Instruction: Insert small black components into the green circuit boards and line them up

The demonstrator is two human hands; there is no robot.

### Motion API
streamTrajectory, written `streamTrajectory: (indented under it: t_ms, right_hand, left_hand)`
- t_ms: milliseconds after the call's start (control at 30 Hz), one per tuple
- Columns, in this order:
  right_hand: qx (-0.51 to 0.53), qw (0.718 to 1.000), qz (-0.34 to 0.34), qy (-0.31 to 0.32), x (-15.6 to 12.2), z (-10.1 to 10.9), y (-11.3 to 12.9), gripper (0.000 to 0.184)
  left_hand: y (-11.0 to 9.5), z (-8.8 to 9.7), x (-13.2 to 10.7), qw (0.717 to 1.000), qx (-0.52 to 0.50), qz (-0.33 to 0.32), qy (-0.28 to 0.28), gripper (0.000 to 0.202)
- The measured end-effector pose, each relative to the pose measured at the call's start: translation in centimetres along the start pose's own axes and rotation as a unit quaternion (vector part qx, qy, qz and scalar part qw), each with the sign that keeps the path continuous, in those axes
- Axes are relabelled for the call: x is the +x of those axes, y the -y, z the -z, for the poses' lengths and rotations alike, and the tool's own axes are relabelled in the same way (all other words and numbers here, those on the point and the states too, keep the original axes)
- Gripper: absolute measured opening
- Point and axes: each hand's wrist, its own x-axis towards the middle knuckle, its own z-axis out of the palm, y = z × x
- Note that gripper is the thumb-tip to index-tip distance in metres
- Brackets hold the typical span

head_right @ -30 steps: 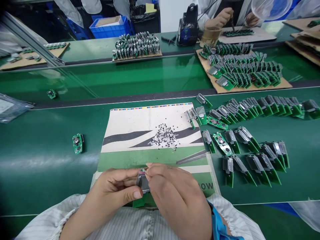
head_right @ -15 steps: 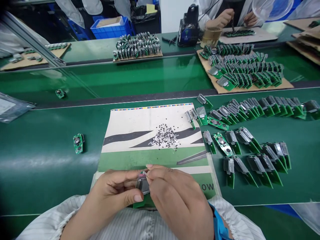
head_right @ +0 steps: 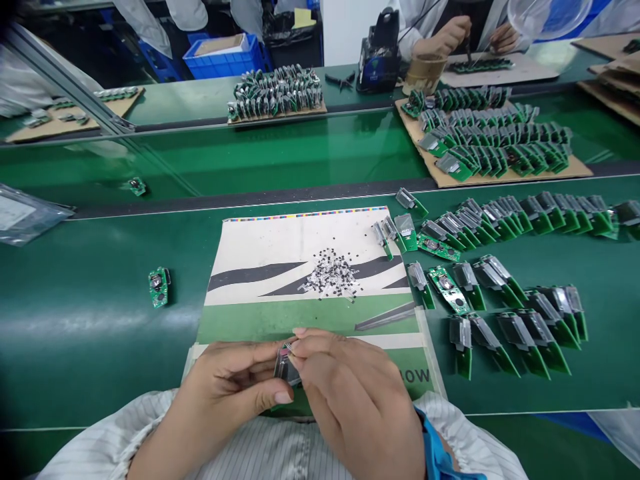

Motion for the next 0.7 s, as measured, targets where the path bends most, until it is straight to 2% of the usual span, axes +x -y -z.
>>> streamTrajectory:
  t_ms: [133, 267, 433, 567, 700]
  right_hand:
    - [0.073, 0.994, -0.078, 0.017, -0.47, 0.04, -0.10, 0.008]
    - [0.138, 0.981, -0.134, 0.008, -0.72, -0.09, -0.19, 0.013]
    - [0.161, 0.975, -0.152, 0.010, -0.54, -0.33, -0.16, 0.015]
    - [0.150, 0.977, -0.153, 0.007, -0.47, -0.38, -0.09, 0.012]
    - [0.119, 0.982, -0.145, 0.015, -0.30, -0.21, -0.01, 0.011]
  left_hand:
    - [0.11, -0.01, -0.11, 1.000, -0.012, 0.024, 0.006, 0.025]
    - [0.22, -0.05, -0.07, 1.000, 0.014, 0.006, -0.001, 0.027]
    - [-0.25, -0.19, 0.05, 0.990, 0.117, -0.078, -0.027, 0.025]
    - [-0.48, -0.20, 0.09, 0.965, 0.204, -0.158, -0.046, 0.026]
    - [-0.38, -0.04, 0.12, 0.944, 0.248, -0.212, -0.055, 0.030]
